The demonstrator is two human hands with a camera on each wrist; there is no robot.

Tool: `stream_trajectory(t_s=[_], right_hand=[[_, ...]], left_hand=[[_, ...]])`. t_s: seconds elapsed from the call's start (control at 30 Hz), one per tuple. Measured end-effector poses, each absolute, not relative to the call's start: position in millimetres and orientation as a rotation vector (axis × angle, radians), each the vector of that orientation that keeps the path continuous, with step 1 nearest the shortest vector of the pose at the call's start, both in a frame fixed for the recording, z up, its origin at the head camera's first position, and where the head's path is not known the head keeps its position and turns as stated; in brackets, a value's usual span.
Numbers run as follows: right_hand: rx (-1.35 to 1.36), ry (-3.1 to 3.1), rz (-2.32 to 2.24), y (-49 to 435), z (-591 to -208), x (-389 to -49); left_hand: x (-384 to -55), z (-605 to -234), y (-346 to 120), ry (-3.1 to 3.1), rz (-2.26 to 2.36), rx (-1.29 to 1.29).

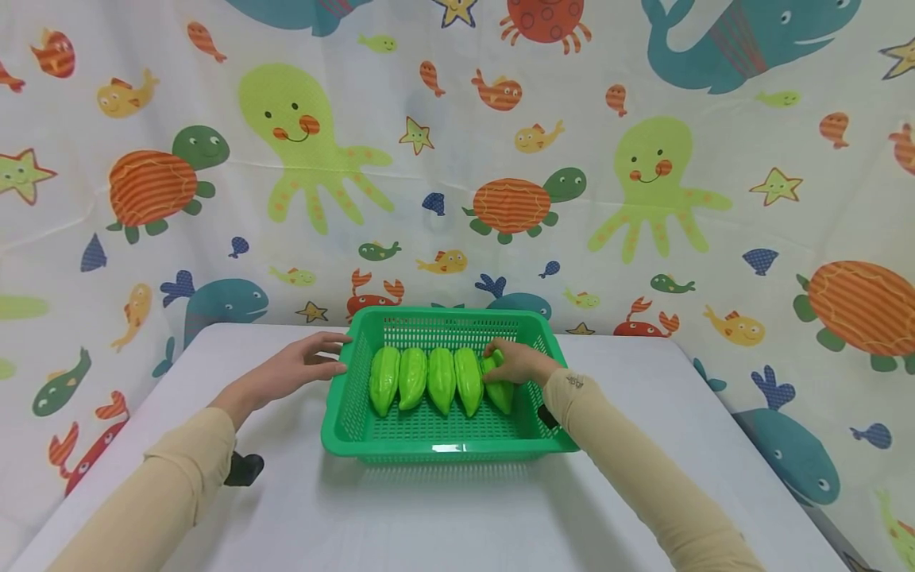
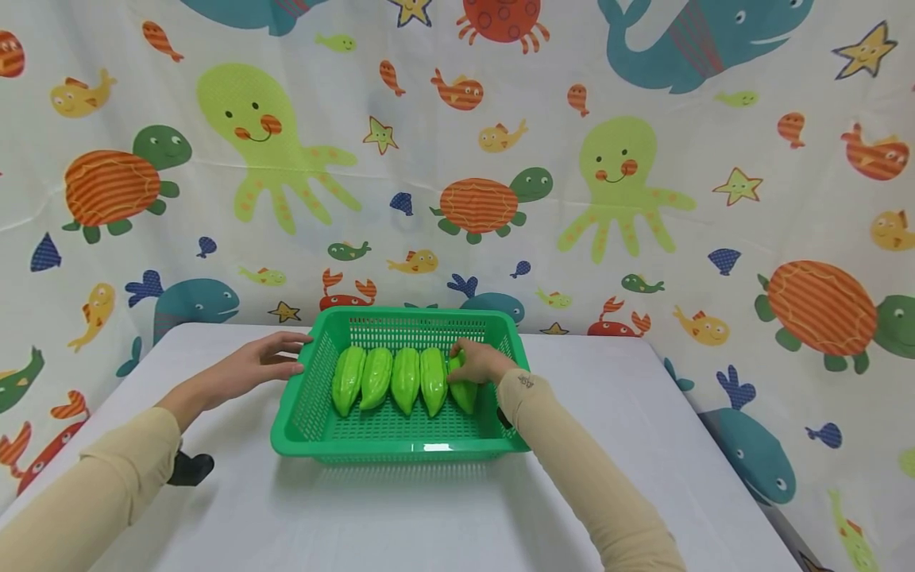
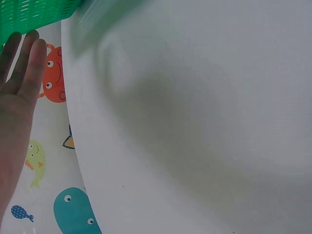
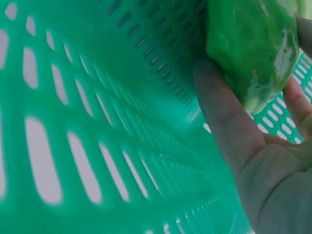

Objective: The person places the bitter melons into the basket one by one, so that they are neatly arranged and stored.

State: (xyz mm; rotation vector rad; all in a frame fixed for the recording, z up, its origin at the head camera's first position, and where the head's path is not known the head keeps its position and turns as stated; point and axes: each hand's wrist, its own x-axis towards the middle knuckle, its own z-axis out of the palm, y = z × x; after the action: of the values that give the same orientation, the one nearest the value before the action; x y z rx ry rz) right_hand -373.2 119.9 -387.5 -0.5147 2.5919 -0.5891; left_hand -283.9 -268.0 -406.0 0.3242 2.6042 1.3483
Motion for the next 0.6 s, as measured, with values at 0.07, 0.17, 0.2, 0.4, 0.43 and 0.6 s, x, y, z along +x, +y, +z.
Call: stream_trajectory(t_s=[0.07,0.17,0.2,0.4,0.43,0.6], right_hand=[[-0.512,2.58,-0.608,119.9,-387.2,-373.0],[-0.503,2.565,-0.627,120.1,-387.3,-372.8],[-0.5,2.561,-0.63,120.2,-387.5,-372.7],[-0.468,2.545,-0.648,120.5,-388.3,-373.1],[-0.464,2.545,-0.65,120.3,-388.1,-373.3],[-0.444,2.546,-0.664,121.3,-385.4,-373.9]], left_hand=[[-284.3,-406.1,-268.1,2.605,1.349,0.324],[-284.5,-406.1,-268.2,2.606,1.347,0.325],[-284.5,-406.1,-268.2,2.605,1.347,0.326],[-283.9,-405.3,-267.5,2.604,1.344,0.326],[-283.9,-405.3,-267.4,2.605,1.342,0.325],[-284.9,-405.3,-267.7,2.605,1.339,0.323]])
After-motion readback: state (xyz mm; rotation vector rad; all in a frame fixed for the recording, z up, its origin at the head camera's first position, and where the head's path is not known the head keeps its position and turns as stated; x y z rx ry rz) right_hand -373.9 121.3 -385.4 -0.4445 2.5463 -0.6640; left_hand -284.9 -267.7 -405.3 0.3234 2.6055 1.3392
